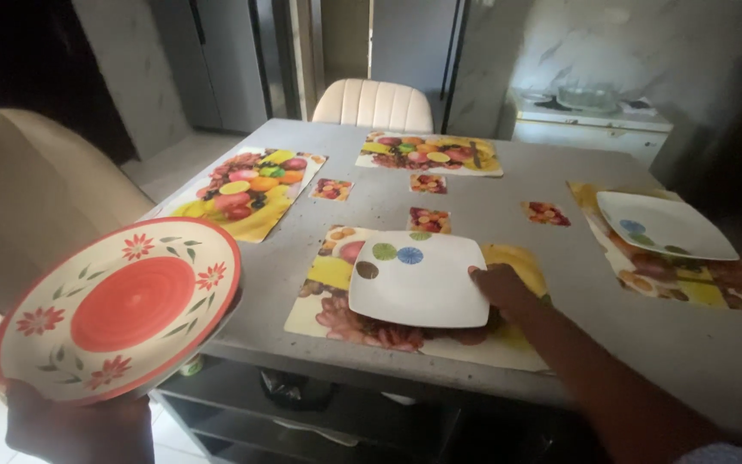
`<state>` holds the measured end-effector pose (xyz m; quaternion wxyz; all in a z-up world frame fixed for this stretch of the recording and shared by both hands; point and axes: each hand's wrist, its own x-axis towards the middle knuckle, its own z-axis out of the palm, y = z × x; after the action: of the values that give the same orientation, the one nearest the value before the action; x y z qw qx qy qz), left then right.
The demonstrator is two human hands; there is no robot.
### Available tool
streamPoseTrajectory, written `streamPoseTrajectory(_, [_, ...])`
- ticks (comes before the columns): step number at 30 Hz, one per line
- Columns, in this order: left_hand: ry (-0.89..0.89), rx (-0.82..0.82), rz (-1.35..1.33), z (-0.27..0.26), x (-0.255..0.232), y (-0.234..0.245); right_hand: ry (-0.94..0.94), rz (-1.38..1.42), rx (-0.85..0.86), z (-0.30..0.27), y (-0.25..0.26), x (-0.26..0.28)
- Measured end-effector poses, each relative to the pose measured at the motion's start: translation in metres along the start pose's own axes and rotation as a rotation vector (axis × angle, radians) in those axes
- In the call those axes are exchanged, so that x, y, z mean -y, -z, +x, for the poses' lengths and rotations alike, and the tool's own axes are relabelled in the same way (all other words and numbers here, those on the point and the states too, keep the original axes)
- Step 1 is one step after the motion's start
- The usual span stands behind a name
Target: Set the dining table with plates and cutlery.
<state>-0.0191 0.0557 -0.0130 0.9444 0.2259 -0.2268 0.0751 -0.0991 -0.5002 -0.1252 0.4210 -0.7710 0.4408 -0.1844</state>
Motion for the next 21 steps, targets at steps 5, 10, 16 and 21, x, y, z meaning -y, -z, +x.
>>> streamPoseTrajectory(5, [-0.228,0.075,0.564,-0.014,-0.005,-0.006,0.031,-0.201,0.164,0.015,0.009,-0.004])
streamPoseTrajectory(10, [-0.304,-0.020,1.334,-0.007,-0.006,0.015,-0.066,-0.255,0.191,0.015,0.015,0.000])
streamPoseTrajectory(16, [0.088,-0.051,0.447,-0.001,-0.005,0.017,-0.048,-0.460,0.142,0.031,0.020,-0.012])
streamPoseTrajectory(21, [0.041,0.003,0.244,-0.001,0.005,0.019,0.282,-0.693,0.030,0.052,0.018,-0.039])
